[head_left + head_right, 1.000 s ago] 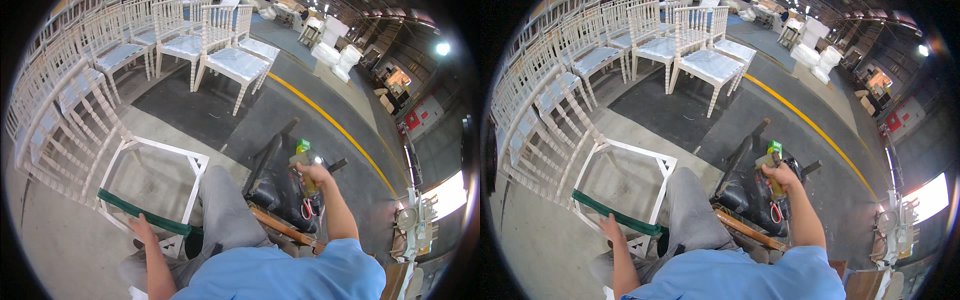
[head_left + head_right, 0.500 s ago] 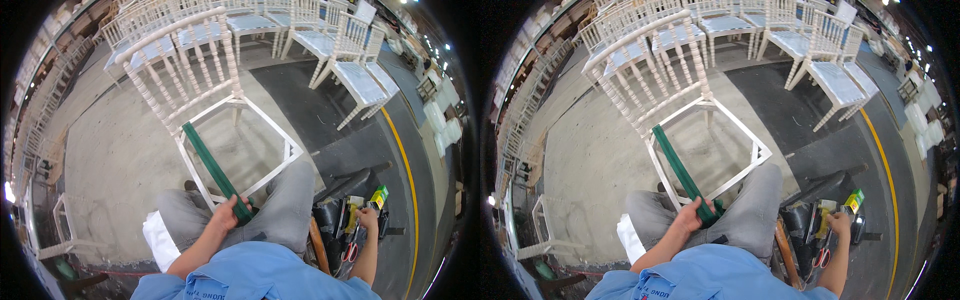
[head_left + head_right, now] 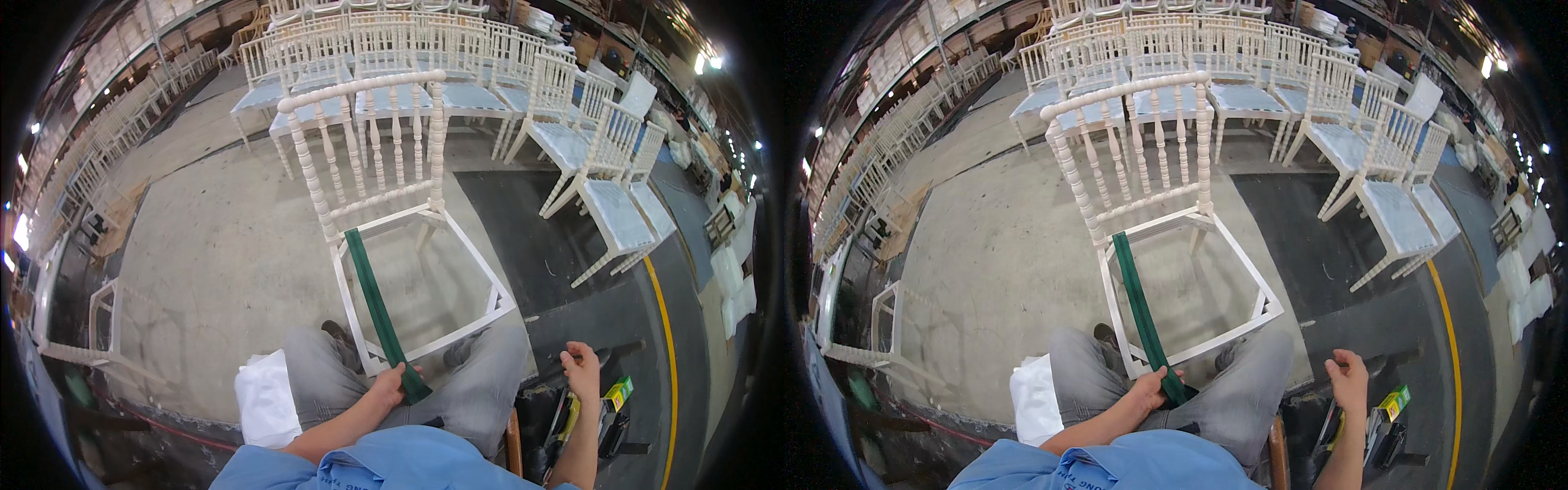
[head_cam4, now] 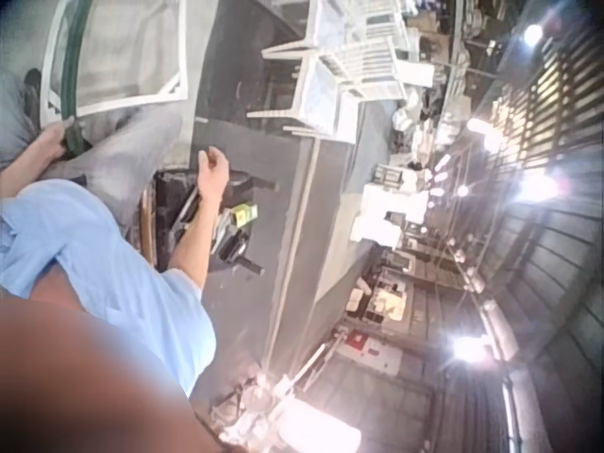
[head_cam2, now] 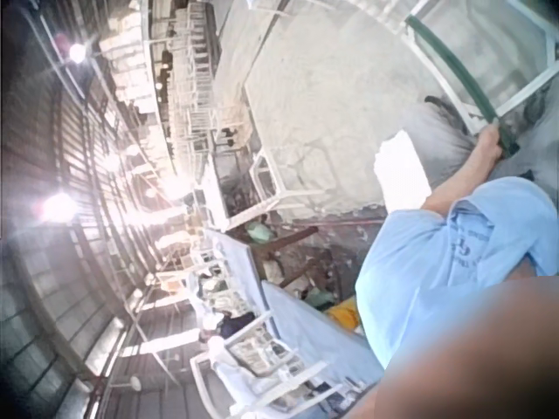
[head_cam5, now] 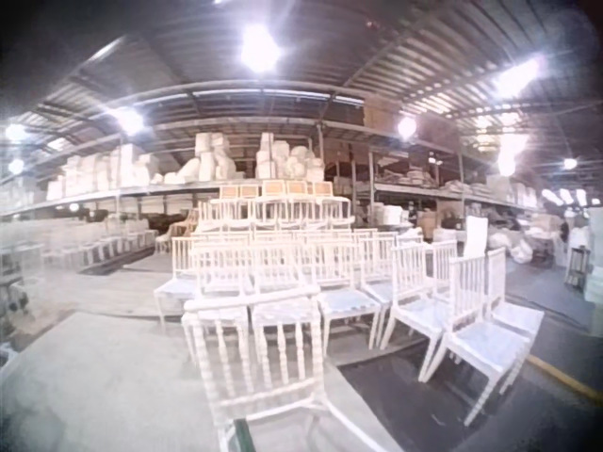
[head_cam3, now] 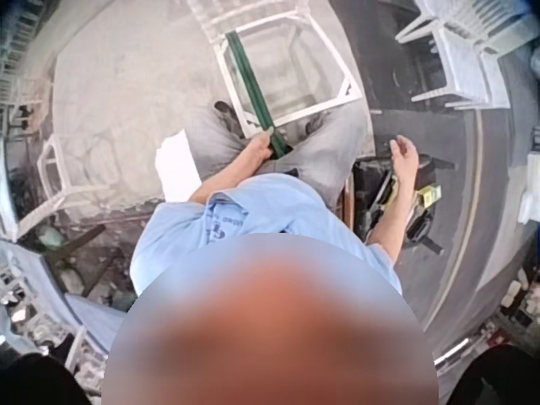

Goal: The person sits on the floor and attaches green straps to the seat frame of a white wooden chair. They position each strap, secure it with a staple gun, and trim excess material with scissors. The process is repeated for multiple straps across the seat.

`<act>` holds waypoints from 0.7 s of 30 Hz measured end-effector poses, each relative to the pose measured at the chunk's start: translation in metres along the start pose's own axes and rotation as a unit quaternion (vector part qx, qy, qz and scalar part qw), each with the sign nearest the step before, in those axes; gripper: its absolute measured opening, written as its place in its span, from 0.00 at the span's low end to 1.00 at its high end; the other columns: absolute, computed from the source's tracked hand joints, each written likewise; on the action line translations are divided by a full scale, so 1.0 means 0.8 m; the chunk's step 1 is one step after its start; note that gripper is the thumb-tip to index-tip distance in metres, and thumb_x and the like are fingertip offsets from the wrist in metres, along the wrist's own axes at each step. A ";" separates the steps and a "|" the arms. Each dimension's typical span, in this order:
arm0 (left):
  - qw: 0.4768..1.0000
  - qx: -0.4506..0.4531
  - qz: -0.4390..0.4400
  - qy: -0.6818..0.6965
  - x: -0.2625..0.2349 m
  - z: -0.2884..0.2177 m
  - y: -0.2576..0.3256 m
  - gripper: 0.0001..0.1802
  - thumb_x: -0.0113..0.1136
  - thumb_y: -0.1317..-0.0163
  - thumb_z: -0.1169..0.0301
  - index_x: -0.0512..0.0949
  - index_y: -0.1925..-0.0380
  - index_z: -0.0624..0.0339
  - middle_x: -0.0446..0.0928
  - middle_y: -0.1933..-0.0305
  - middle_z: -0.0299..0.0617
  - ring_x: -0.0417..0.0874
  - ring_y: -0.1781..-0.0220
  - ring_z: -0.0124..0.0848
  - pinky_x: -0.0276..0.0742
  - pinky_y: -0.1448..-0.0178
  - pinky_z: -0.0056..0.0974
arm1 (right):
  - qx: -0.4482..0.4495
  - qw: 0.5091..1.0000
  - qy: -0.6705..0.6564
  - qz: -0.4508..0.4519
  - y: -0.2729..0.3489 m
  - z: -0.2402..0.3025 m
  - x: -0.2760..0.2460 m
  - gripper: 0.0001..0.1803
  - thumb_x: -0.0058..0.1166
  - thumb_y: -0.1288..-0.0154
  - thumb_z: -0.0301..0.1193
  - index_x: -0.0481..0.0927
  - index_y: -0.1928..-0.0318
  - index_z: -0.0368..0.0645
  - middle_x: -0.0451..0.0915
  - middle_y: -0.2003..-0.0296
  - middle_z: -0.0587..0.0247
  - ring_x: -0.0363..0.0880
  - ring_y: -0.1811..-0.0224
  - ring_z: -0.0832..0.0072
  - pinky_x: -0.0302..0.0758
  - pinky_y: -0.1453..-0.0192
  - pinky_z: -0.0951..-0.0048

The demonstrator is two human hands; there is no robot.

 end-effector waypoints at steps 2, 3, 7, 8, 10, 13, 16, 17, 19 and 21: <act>0.999 0.041 -0.010 -0.025 0.000 -0.013 -0.013 0.21 0.39 0.15 0.59 0.69 0.41 0.68 0.84 0.47 0.54 0.85 0.54 0.50 0.86 0.48 0.57 | 0.000 0.999 -0.030 0.027 -0.003 0.020 0.010 0.18 0.66 0.33 0.28 0.83 0.44 0.38 0.82 0.55 0.62 0.82 0.62 0.77 0.79 0.58 0.73; 0.997 0.071 -0.028 -0.030 0.003 -0.022 -0.022 0.22 0.40 0.16 0.58 0.72 0.43 0.69 0.85 0.48 0.53 0.86 0.56 0.48 0.86 0.50 0.56 | 0.000 0.998 -0.046 0.041 -0.006 0.029 0.017 0.17 0.65 0.32 0.28 0.83 0.44 0.39 0.82 0.56 0.63 0.82 0.63 0.78 0.79 0.59 0.74; 0.990 0.106 -0.023 -0.091 0.017 -0.045 -0.048 0.22 0.41 0.16 0.59 0.75 0.45 0.68 0.86 0.50 0.50 0.86 0.59 0.45 0.86 0.53 0.53 | 0.015 0.988 -0.128 0.090 -0.012 0.048 0.052 0.17 0.64 0.31 0.28 0.82 0.44 0.39 0.82 0.59 0.66 0.81 0.65 0.80 0.78 0.61 0.78; 0.988 0.117 -0.027 -0.100 0.018 -0.055 -0.051 0.22 0.42 0.16 0.59 0.76 0.45 0.67 0.87 0.50 0.49 0.86 0.59 0.45 0.85 0.54 0.52 | 0.010 0.983 -0.148 0.109 -0.017 0.061 0.076 0.16 0.63 0.30 0.28 0.82 0.44 0.39 0.83 0.59 0.66 0.81 0.64 0.80 0.78 0.61 0.78; 0.984 0.124 -0.019 -0.126 0.030 -0.057 -0.056 0.21 0.42 0.16 0.59 0.76 0.46 0.67 0.87 0.51 0.48 0.86 0.60 0.43 0.85 0.54 0.51 | -0.047 0.974 -0.165 0.146 -0.027 0.076 0.115 0.15 0.61 0.28 0.29 0.82 0.44 0.37 0.83 0.61 0.65 0.82 0.64 0.79 0.78 0.61 0.77; 0.978 0.133 -0.030 -0.158 0.005 -0.057 -0.054 0.21 0.43 0.17 0.59 0.77 0.46 0.65 0.88 0.51 0.46 0.87 0.59 0.42 0.85 0.53 0.50 | -0.041 0.945 -0.167 0.280 -0.024 0.132 0.216 0.15 0.59 0.26 0.31 0.82 0.44 0.36 0.85 0.59 0.64 0.83 0.64 0.78 0.79 0.61 0.75; 0.983 0.126 0.034 -0.129 0.007 -0.048 -0.045 0.19 0.44 0.17 0.58 0.77 0.45 0.62 0.87 0.50 0.46 0.88 0.55 0.42 0.85 0.51 0.51 | -0.024 0.911 -0.076 0.404 -0.037 0.130 0.311 0.19 0.58 0.25 0.38 0.82 0.43 0.36 0.86 0.58 0.64 0.84 0.65 0.75 0.80 0.61 0.71; 0.981 0.109 0.041 -0.155 0.012 -0.042 -0.044 0.19 0.44 0.17 0.58 0.77 0.44 0.61 0.87 0.50 0.46 0.88 0.55 0.43 0.85 0.51 0.51 | -0.044 0.898 -0.010 0.438 -0.042 0.125 0.337 0.21 0.58 0.25 0.41 0.82 0.43 0.36 0.86 0.58 0.64 0.83 0.66 0.75 0.80 0.61 0.69; 0.974 0.072 0.061 -0.206 0.030 -0.022 -0.043 0.19 0.44 0.17 0.58 0.77 0.43 0.59 0.87 0.49 0.45 0.88 0.53 0.43 0.84 0.49 0.52 | 0.025 0.874 0.070 0.481 -0.048 0.097 0.380 0.24 0.58 0.25 0.46 0.83 0.44 0.38 0.86 0.60 0.64 0.84 0.66 0.72 0.80 0.61 0.65; 0.984 0.031 0.045 -0.167 0.003 -0.008 -0.037 0.20 0.45 0.17 0.57 0.78 0.44 0.60 0.87 0.50 0.43 0.88 0.53 0.42 0.84 0.49 0.50 | 0.122 0.847 0.030 0.516 -0.023 0.098 0.435 0.22 0.60 0.25 0.46 0.84 0.46 0.40 0.87 0.61 0.65 0.83 0.66 0.72 0.80 0.61 0.64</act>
Point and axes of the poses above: each hand's wrist, its own y-axis away from the middle knuckle, its own x-axis out of the palm, z = x × y, the point moved 2 cm from there along -y, towards the middle knuckle
